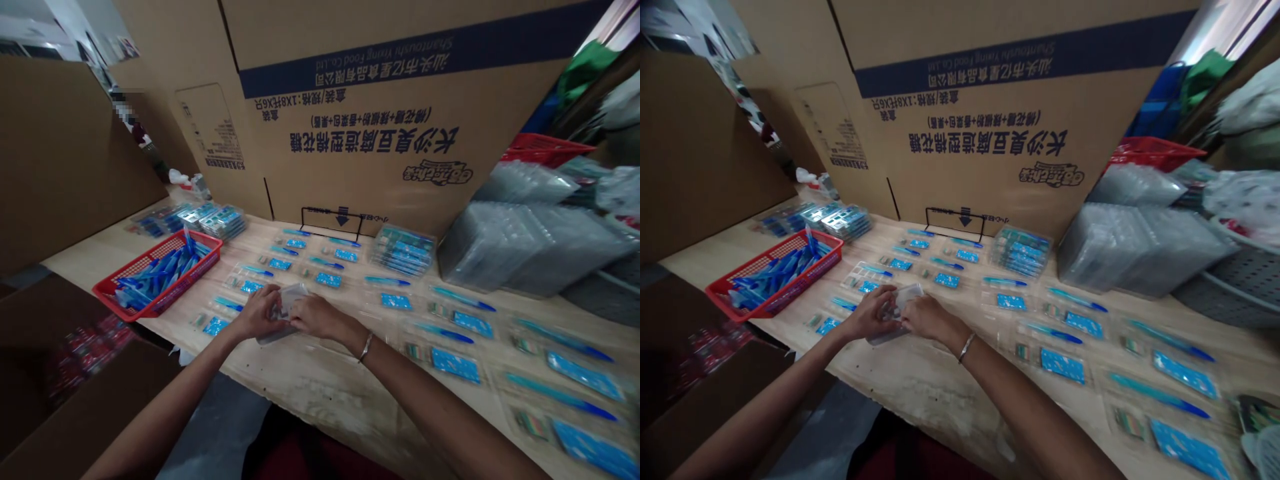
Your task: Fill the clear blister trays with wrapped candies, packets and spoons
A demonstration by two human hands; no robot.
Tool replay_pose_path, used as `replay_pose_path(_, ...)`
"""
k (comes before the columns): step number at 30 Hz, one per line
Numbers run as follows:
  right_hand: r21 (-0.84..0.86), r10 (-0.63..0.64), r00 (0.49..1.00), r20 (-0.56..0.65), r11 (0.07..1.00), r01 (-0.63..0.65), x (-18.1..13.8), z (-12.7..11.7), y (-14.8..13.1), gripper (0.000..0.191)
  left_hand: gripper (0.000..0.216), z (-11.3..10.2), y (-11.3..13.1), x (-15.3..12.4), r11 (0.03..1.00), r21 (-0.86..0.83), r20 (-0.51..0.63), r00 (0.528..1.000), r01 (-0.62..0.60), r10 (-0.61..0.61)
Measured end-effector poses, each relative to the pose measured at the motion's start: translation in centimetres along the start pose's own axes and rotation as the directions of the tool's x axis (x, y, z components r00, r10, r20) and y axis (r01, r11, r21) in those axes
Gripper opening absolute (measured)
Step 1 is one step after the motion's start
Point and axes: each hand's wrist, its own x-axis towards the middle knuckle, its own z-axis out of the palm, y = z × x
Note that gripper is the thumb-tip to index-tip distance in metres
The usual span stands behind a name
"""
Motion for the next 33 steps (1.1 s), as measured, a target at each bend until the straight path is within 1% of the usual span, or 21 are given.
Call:
replay_pose_path(4,-0.057,-0.037,0.999,0.029,0.998,0.039,0.6,0.1,-0.4,0.016,0.034,0.3,-0.1,0.1,1.0,0.017,-0.001,1.0,0.009,-0.009)
replay_pose_path(8,-0.117,-0.089,0.996,0.017,0.989,0.091,0.4,0.0,-1.3,0.018,0.034,0.5,0.1,-0.3,1.0,0.028,-0.026,1.0,-0.001,0.002)
replay_pose_path(11,-0.149,-0.123,0.992,-0.015,0.982,0.119,-0.3,-0.9,-1.6,0.017,0.043,-0.8,0.9,-1.4,0.998,0.059,-0.133,0.99,-0.035,0.042)
replay_pose_path(12,-0.163,-0.132,0.99,-0.052,0.979,0.122,-0.7,-1.4,-1.7,0.017,0.047,-1.5,1.2,-1.9,0.996,0.079,-0.178,0.982,-0.048,0.062)
replay_pose_path(14,-0.197,-0.138,0.977,-0.161,0.975,0.105,-1.9,-2.3,-2.3,0.016,0.054,-3.0,2.0,-3.0,0.989,0.125,-0.241,0.964,-0.085,0.113)
replay_pose_path(15,-0.209,-0.139,0.964,-0.226,0.974,0.091,-2.8,-2.8,-2.8,0.016,0.053,-3.6,2.5,-3.5,0.983,0.143,-0.249,0.957,-0.115,0.148)
replay_pose_path(16,-0.213,-0.137,0.948,-0.286,0.974,0.077,-3.8,-3.3,-3.4,0.016,0.044,-3.9,3.1,-4.0,0.975,0.153,-0.25,0.948,-0.161,0.196)
replay_pose_path(18,-0.187,-0.113,0.918,-0.38,0.981,0.043,-6.4,-4.1,-5.0,0.015,0.019,-3.7,4.7,-4.7,0.949,0.142,-0.253,0.917,-0.28,0.308)
replay_pose_path(19,-0.169,-0.087,0.911,-0.403,0.985,0.019,-8.0,-4.4,-5.9,0.014,0.013,-3.1,5.8,-5.0,0.928,0.13,-0.268,0.889,-0.35,0.373)
replay_pose_path(21,-0.131,0.004,0.92,-0.393,0.99,-0.06,-11.5,-4.7,-7.7,0.02,0.018,-1.3,8.3,-5.1,0.865,0.098,-0.289,0.817,-0.492,0.498)
replay_pose_path(23,-0.105,0.116,0.921,-0.372,0.98,-0.166,-15.6,-4.6,-9.1,0.026,0.018,0.7,11.1,-4.7,0.785,0.039,-0.236,0.758,-0.618,0.609)
replay_pose_path(24,-0.096,0.17,0.914,-0.369,0.971,-0.219,-18.1,-4.3,-9.7,0.027,0.018,1.5,12.3,-4.4,0.748,0.002,-0.19,0.734,-0.664,0.652)
replay_pose_path(25,-0.091,0.22,0.895,-0.388,0.957,-0.275,-20.7,-3.8,-10.2,0.027,0.019,2.1,13.2,-3.8,0.725,-0.032,-0.146,0.721,-0.688,0.678)
replay_pose_path(26,-0.094,0.272,0.873,-0.405,0.937,-0.336,-23.6,-3.3,-10.7,0.028,0.023,2.5,13.7,-3.1,0.724,-0.051,-0.114,0.724,-0.688,0.68)
replay_pose_path(27,-0.115,0.332,0.841,-0.428,0.903,-0.415,-26.6,-2.7,-11.1,0.03,0.027,2.7,13.7,-2.2,0.745,-0.048,-0.109,0.745,-0.665,0.658)
replay_pose_path(28,-0.153,0.368,0.793,-0.485,0.858,-0.491,-29.7,-2.0,-11.5,0.03,0.029,2.7,13.3,-1.3,0.786,-0.027,-0.12,0.782,-0.618,0.611)
replay_pose_path(29,-0.193,0.39,0.742,-0.545,0.803,-0.564,-32.6,-1.3,-11.8,0.028,0.028,2.6,12.5,-0.3,0.838,0.009,-0.14,0.829,-0.546,0.542)
replay_pose_path(30,-0.223,0.42,0.701,-0.577,0.744,-0.63,-35.4,-0.5,-11.9,0.026,0.026,2.4,11.3,0.6,0.888,0.054,-0.163,0.874,-0.456,0.459)
replay_pose_path(31,-0.249,0.451,0.686,-0.571,0.701,-0.668,-37.9,0.3,-12.0,0.024,0.026,2.1,10.0,1.3,0.928,0.106,-0.171,0.913,-0.357,0.371)
replay_pose_path(33,-0.291,0.478,0.685,-0.55,0.66,-0.693,-41.6,1.8,-11.7,0.023,0.034,1.4,7.0,2.3,0.957,0.214,-0.175,0.956,-0.196,0.235)
